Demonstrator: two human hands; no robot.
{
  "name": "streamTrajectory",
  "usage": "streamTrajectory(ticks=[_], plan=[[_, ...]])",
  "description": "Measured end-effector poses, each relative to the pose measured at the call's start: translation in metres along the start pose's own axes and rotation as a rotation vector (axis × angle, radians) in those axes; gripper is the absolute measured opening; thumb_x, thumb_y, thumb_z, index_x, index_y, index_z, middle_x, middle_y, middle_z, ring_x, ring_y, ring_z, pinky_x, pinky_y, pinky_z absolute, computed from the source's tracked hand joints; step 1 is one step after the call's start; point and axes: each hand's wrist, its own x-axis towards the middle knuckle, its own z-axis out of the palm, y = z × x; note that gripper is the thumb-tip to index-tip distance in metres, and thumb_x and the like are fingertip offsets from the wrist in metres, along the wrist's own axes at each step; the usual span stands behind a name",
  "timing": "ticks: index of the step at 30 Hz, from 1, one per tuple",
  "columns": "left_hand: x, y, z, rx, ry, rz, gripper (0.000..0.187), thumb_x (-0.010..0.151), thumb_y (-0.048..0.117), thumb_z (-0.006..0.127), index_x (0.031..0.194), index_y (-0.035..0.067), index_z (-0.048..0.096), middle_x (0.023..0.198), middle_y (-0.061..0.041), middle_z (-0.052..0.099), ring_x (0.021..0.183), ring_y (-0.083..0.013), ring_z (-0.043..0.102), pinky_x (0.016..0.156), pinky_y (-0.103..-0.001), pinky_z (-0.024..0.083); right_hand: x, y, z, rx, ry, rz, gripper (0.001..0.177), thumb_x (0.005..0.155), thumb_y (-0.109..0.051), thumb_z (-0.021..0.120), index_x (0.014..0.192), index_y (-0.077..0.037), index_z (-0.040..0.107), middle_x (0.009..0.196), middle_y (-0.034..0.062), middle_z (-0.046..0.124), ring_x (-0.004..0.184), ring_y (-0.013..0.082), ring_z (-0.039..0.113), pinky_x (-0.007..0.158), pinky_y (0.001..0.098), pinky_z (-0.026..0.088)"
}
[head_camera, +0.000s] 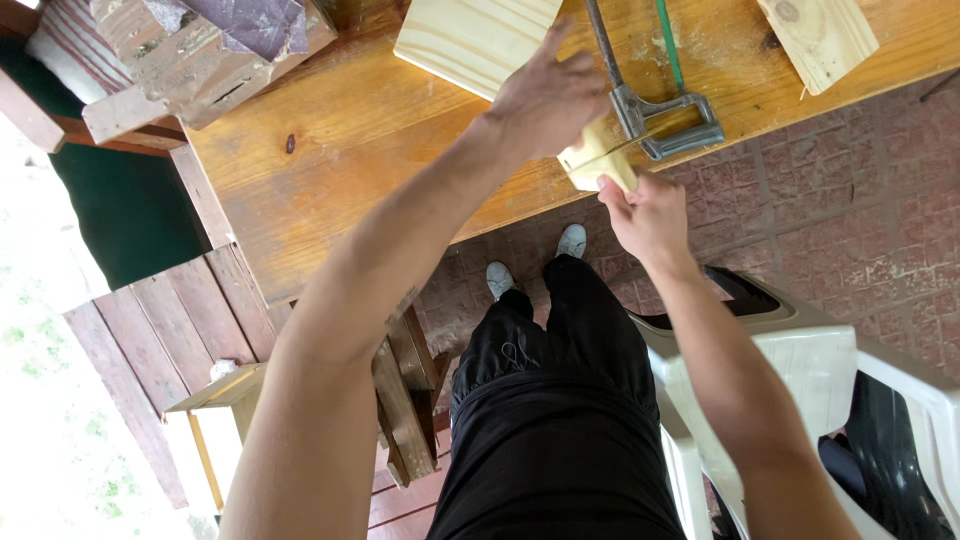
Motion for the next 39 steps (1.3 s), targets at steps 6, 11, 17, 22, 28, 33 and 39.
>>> streamTrajectory(ticks=[6, 11, 17, 22, 28, 33, 39], plan=[[-0.052, 0.074, -0.011, -0.365, 0.852, -0.502, 0.019, 0.085, 0.001, 0.059, 0.104, 0.005, 0.057, 0.102, -0.012, 0.062, 0.092, -0.0275, 0.059, 0.081, -0.042, 0.050, 0.021, -0.055, 0.009, 0.264, 0.090, 0.484, 0.026, 0.107, -0.017, 0.061, 0.107, 0.008, 0.070, 0.073, 0.0164, 0.079, 0.056, 0.0239, 0.079, 0.035, 0.0215, 0.056], [-0.065, 0.143, 0.106, -0.516, 0.715, -0.645, 0.055, 0.076, 0.018, 0.073, 0.129, 0.013, 0.058, 0.122, -0.009, 0.056, 0.111, -0.0339, 0.062, 0.084, -0.045, 0.055, 0.016, -0.070, 0.030, 0.162, 0.100, 0.571, 0.035, 0.102, -0.035, 0.067, 0.079, -0.008, 0.073, 0.066, 0.0083, 0.073, 0.074, 0.0285, 0.076, 0.069, 0.0453, 0.055], [-0.056, 0.150, 0.145, -0.505, 0.741, -0.783, 0.060, 0.083, 0.019, 0.068, 0.140, 0.011, 0.051, 0.132, -0.011, 0.057, 0.108, -0.0332, 0.068, 0.080, -0.043, 0.062, 0.004, -0.062, 0.046, 0.021, -0.074, 0.489, 0.056, 0.103, -0.048, 0.061, 0.081, 0.003, 0.066, 0.073, 0.0217, 0.071, 0.085, 0.0466, 0.071, 0.075, 0.0647, 0.049], [-0.055, 0.143, 0.167, -0.377, 0.783, -0.833, 0.042, 0.083, 0.028, 0.067, 0.123, 0.018, 0.060, 0.113, 0.001, 0.063, 0.089, -0.0227, 0.074, 0.064, -0.035, 0.064, 0.012, -0.080, 0.018, 0.159, -0.271, 0.381, 0.053, 0.105, -0.050, 0.055, 0.100, 0.001, 0.067, 0.086, 0.0229, 0.072, 0.097, 0.0448, 0.070, 0.078, 0.0633, 0.053], [-0.067, 0.139, 0.160, -0.325, 0.823, -0.878, 0.036, 0.079, 0.020, 0.068, 0.113, 0.011, 0.062, 0.100, -0.002, 0.062, 0.075, -0.0242, 0.074, 0.053, -0.034, 0.063, 0.031, -0.104, -0.058, -0.047, -0.599, 0.396, 0.046, 0.113, -0.042, 0.046, 0.113, -0.007, 0.076, 0.097, 0.0163, 0.077, 0.098, 0.0383, 0.073, 0.093, 0.0496, 0.057], [-0.072, 0.137, 0.152, -0.269, 0.806, -0.955, 0.042, 0.073, 0.023, 0.067, 0.114, 0.016, 0.062, 0.098, 0.001, 0.060, 0.070, -0.0223, 0.074, 0.055, -0.034, 0.062, 0.042, -0.066, -0.043, -0.368, 0.172, -0.191, 0.025, 0.102, -0.035, 0.076, 0.123, -0.023, 0.078, 0.090, -0.0097, 0.073, 0.088, 0.0156, 0.073, 0.077, 0.0300, 0.060], [-0.074, 0.136, 0.123, -0.524, 0.687, -1.027, 0.048, 0.079, 0.027, 0.069, 0.122, 0.011, 0.054, 0.100, -0.008, 0.060, 0.067, -0.0378, 0.074, 0.056, -0.051, 0.063, 0.060, -0.017, 0.000, -0.490, 0.000, -0.501, 0.006, 0.092, -0.022, 0.074, 0.089, -0.017, 0.076, 0.080, 0.0028, 0.064, 0.082, 0.0248, 0.069, 0.070, 0.0349, 0.057]])
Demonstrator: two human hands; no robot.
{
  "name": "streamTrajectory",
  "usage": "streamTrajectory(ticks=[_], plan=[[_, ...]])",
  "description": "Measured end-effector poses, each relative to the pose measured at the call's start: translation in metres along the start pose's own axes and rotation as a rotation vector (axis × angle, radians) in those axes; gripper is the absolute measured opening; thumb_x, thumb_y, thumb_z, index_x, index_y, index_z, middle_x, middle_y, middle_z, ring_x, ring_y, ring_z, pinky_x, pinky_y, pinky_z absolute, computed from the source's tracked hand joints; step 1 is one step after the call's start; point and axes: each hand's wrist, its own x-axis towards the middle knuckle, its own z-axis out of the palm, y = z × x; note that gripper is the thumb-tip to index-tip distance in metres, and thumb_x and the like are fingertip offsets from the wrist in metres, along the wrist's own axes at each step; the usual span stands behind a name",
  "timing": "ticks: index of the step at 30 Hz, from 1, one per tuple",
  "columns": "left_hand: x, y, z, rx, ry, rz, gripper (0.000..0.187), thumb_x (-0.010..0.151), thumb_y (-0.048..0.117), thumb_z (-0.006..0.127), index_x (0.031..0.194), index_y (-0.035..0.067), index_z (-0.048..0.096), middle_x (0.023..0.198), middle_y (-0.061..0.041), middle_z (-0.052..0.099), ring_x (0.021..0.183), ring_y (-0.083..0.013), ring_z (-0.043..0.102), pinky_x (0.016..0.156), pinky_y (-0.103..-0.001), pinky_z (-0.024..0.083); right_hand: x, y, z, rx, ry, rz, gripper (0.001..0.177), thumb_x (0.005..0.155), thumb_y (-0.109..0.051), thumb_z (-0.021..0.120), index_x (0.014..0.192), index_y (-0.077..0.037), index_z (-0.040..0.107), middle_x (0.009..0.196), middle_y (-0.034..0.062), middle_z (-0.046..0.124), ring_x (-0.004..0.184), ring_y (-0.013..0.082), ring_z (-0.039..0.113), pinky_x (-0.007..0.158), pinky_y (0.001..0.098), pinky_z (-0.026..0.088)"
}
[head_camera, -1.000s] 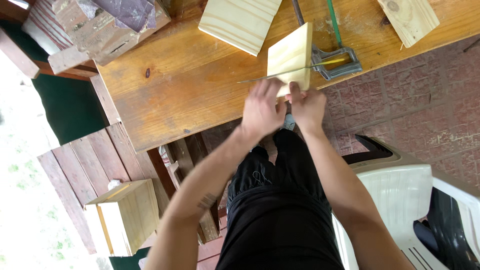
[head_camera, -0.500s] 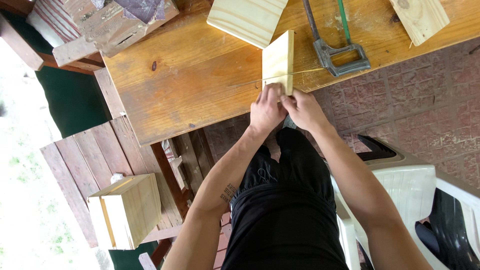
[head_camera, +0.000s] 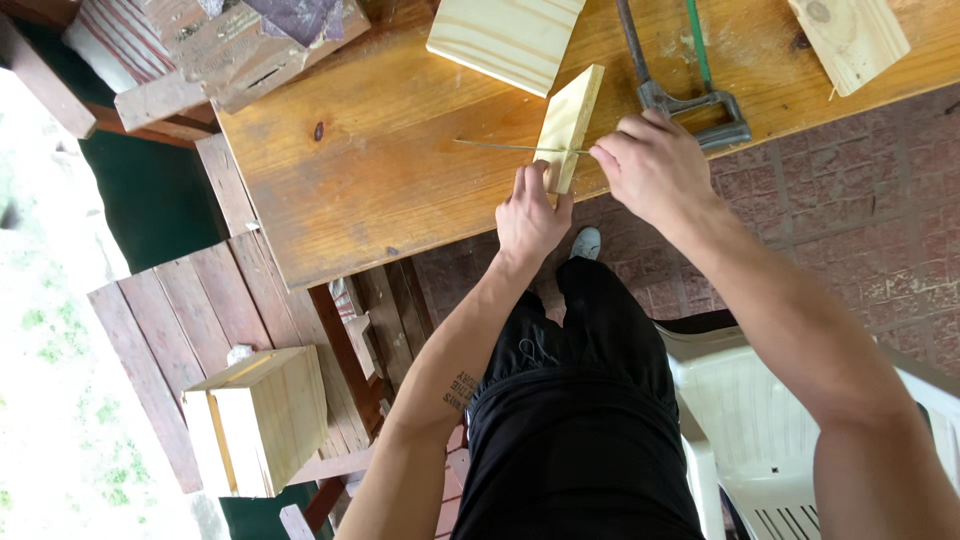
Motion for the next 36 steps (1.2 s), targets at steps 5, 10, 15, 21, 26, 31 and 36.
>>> streamTrajectory(ticks=[5, 10, 15, 21, 26, 31, 36], plan=[[0.009, -0.024, 0.014, -0.032, -0.001, 0.049, 0.021, 0.094, 0.024, 0.060, 0.111, 0.011, 0.062, 0.083, -0.007, 0.064, 0.062, -0.0314, 0.073, 0.052, -0.043, 0.060, -0.025, -0.003, 0.012, 0.047, -0.101, -0.014, 0.014, 0.096, -0.016, 0.071, 0.108, -0.016, 0.077, 0.081, 0.0039, 0.067, 0.084, 0.0245, 0.071, 0.070, 0.0345, 0.058], [0.033, -0.026, 0.001, -0.136, 0.009, 0.042, 0.016, 0.095, 0.027, 0.065, 0.102, 0.013, 0.063, 0.071, -0.009, 0.071, 0.066, -0.0382, 0.075, 0.056, -0.052, 0.059, -0.018, -0.012, 0.025, 0.134, -0.088, 0.000, 0.028, 0.096, -0.004, 0.068, 0.123, -0.010, 0.071, 0.085, 0.0091, 0.071, 0.081, 0.0252, 0.073, 0.067, 0.0351, 0.059], [0.047, -0.030, -0.006, -0.232, -0.114, -0.026, 0.023, 0.094, 0.034, 0.068, 0.099, 0.012, 0.063, 0.065, -0.008, 0.072, 0.066, -0.0368, 0.075, 0.061, -0.049, 0.061, 0.002, -0.027, 0.011, 0.064, -0.105, -0.004, 0.050, 0.094, -0.006, 0.073, 0.142, -0.015, 0.063, 0.083, 0.0118, 0.074, 0.078, 0.0262, 0.077, 0.069, 0.0358, 0.062], [0.067, -0.047, -0.006, -0.156, -0.204, 0.030, 0.020, 0.096, 0.033, 0.065, 0.100, 0.014, 0.059, 0.074, -0.016, 0.072, 0.072, -0.0427, 0.075, 0.065, -0.057, 0.059, 0.011, -0.038, -0.002, 0.084, -0.170, 0.012, 0.047, 0.097, 0.002, 0.067, 0.141, -0.009, 0.058, 0.075, 0.0139, 0.075, 0.065, 0.0239, 0.076, 0.062, 0.0313, 0.061], [0.080, -0.042, -0.018, 0.065, -0.296, 0.072, 0.023, 0.098, 0.032, 0.059, 0.109, 0.015, 0.050, 0.086, -0.016, 0.072, 0.078, -0.0455, 0.075, 0.071, -0.058, 0.061, 0.007, -0.051, 0.002, 0.081, -0.134, -0.002, 0.047, 0.093, 0.002, 0.062, 0.139, -0.006, 0.059, 0.065, 0.0074, 0.070, 0.055, 0.0183, 0.069, 0.055, 0.0265, 0.056], [0.116, -0.001, -0.069, 0.391, -0.512, 0.349, 0.072, 0.101, 0.010, 0.062, 0.157, 0.010, 0.018, 0.107, -0.018, 0.067, 0.042, -0.0082, 0.048, 0.029, -0.023, 0.039, 0.005, -0.054, 0.019, 0.008, -0.184, 0.056, 0.041, 0.102, -0.009, 0.068, 0.141, 0.001, 0.061, 0.058, -0.0037, 0.058, 0.040, 0.0061, 0.045, 0.034, 0.0193, 0.038], [0.147, 0.031, -0.081, 0.758, -0.838, 0.640, 0.097, 0.092, 0.002, 0.066, 0.167, 0.014, 0.006, 0.049, 0.002, 0.036, 0.041, -0.0100, 0.026, 0.036, -0.024, 0.030, -0.006, -0.057, 0.029, -0.039, -0.186, 0.050, 0.048, 0.095, -0.004, 0.067, 0.142, 0.002, 0.061, 0.058, -0.0027, 0.058, 0.042, 0.0066, 0.046, 0.039, 0.0223, 0.041]])
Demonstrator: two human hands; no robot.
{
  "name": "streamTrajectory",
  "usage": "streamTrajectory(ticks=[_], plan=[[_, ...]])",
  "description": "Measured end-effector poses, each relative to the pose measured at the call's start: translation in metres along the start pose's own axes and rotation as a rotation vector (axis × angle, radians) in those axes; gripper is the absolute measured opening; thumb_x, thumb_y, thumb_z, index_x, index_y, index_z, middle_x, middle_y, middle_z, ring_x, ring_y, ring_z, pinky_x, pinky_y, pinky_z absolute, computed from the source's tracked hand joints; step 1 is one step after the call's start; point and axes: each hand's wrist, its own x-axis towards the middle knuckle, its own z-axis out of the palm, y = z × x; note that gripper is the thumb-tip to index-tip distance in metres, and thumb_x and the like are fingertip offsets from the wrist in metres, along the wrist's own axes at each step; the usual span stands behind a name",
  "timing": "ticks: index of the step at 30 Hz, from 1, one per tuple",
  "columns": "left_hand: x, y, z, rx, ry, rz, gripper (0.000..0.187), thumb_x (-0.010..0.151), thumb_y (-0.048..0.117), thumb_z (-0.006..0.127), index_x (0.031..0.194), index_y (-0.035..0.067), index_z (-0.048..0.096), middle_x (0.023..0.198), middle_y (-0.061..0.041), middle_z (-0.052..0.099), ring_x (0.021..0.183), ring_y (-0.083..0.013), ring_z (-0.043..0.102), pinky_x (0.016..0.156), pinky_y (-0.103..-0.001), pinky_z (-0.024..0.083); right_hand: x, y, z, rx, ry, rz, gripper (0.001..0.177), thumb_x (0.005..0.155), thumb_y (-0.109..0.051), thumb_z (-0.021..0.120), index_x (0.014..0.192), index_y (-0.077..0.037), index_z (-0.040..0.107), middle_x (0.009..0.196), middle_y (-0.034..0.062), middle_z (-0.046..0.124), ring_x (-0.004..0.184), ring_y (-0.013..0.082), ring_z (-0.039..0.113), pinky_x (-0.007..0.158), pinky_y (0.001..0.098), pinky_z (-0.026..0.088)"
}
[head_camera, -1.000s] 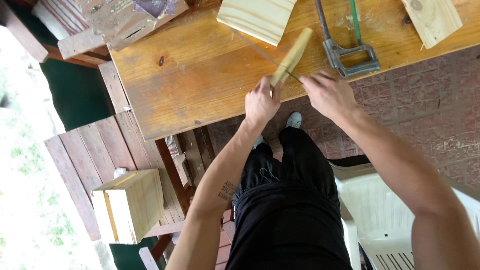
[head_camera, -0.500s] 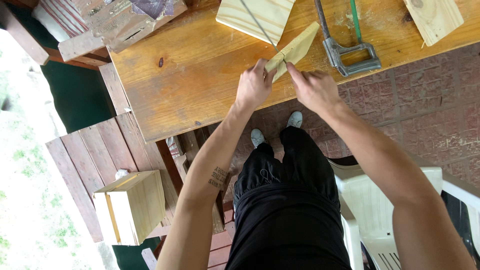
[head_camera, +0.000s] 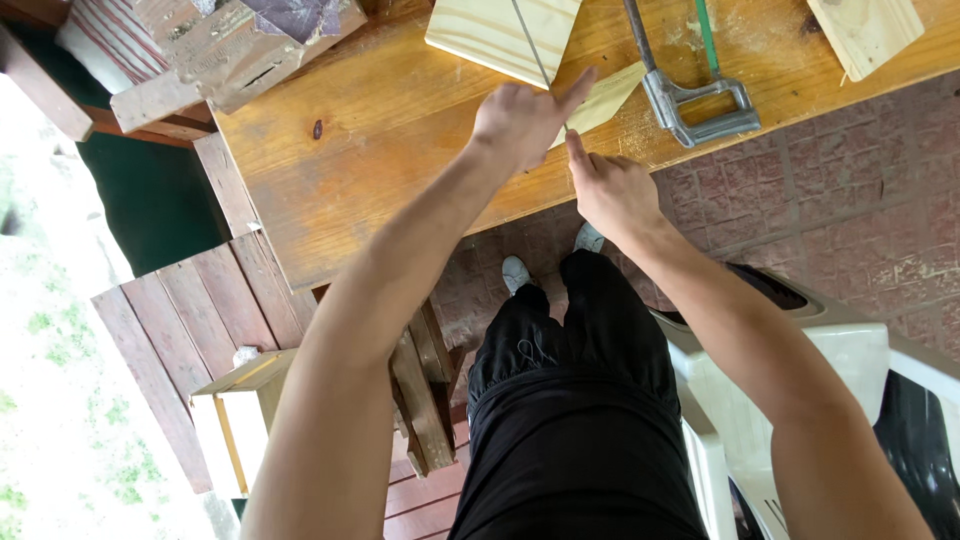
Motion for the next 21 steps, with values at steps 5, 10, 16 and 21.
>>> streamTrajectory(ticks=[5, 10, 16, 21], plan=[[-0.005, -0.007, -0.017, -0.086, -0.161, 0.030, 0.100, 0.100, 0.011, 0.062, 0.167, 0.019, -0.012, 0.051, -0.004, 0.029, 0.042, -0.0133, 0.027, 0.041, -0.027, 0.037, -0.012, -0.011, -0.012, 0.024, -0.023, 0.039, 0.050, 0.095, -0.004, 0.069, 0.144, 0.004, 0.060, 0.057, -0.0047, 0.055, 0.040, 0.0042, 0.040, 0.036, 0.0197, 0.037], [-0.004, -0.007, -0.008, -0.115, -0.140, 0.022, 0.108, 0.099, 0.008, 0.068, 0.166, 0.020, -0.015, 0.050, 0.001, 0.029, 0.043, -0.0128, 0.030, 0.044, -0.027, 0.040, -0.020, -0.012, -0.011, 0.028, -0.035, 0.057, 0.050, 0.096, -0.002, 0.068, 0.145, 0.003, 0.059, 0.057, -0.0038, 0.054, 0.041, 0.0049, 0.041, 0.036, 0.0202, 0.039], [0.004, -0.010, 0.011, -0.056, -0.055, 0.073, 0.098, 0.107, 0.014, 0.064, 0.166, 0.026, -0.013, 0.051, 0.002, 0.033, 0.039, -0.0123, 0.030, 0.035, -0.025, 0.036, 0.009, -0.016, -0.010, -0.010, 0.029, 0.155, 0.047, 0.093, 0.000, 0.064, 0.141, -0.004, 0.066, 0.052, -0.0085, 0.051, 0.039, 0.0041, 0.045, 0.038, 0.0191, 0.046], [0.008, -0.013, 0.014, -0.128, -0.031, 0.030, 0.107, 0.095, 0.002, 0.066, 0.167, 0.030, -0.009, 0.059, 0.001, 0.041, 0.046, -0.0130, 0.039, 0.045, -0.027, 0.046, -0.002, -0.028, -0.040, 0.100, -0.334, 0.275, 0.062, 0.101, -0.011, 0.063, 0.159, -0.004, 0.042, 0.054, -0.0066, 0.039, 0.037, 0.0069, 0.039, 0.033, 0.0193, 0.047]])
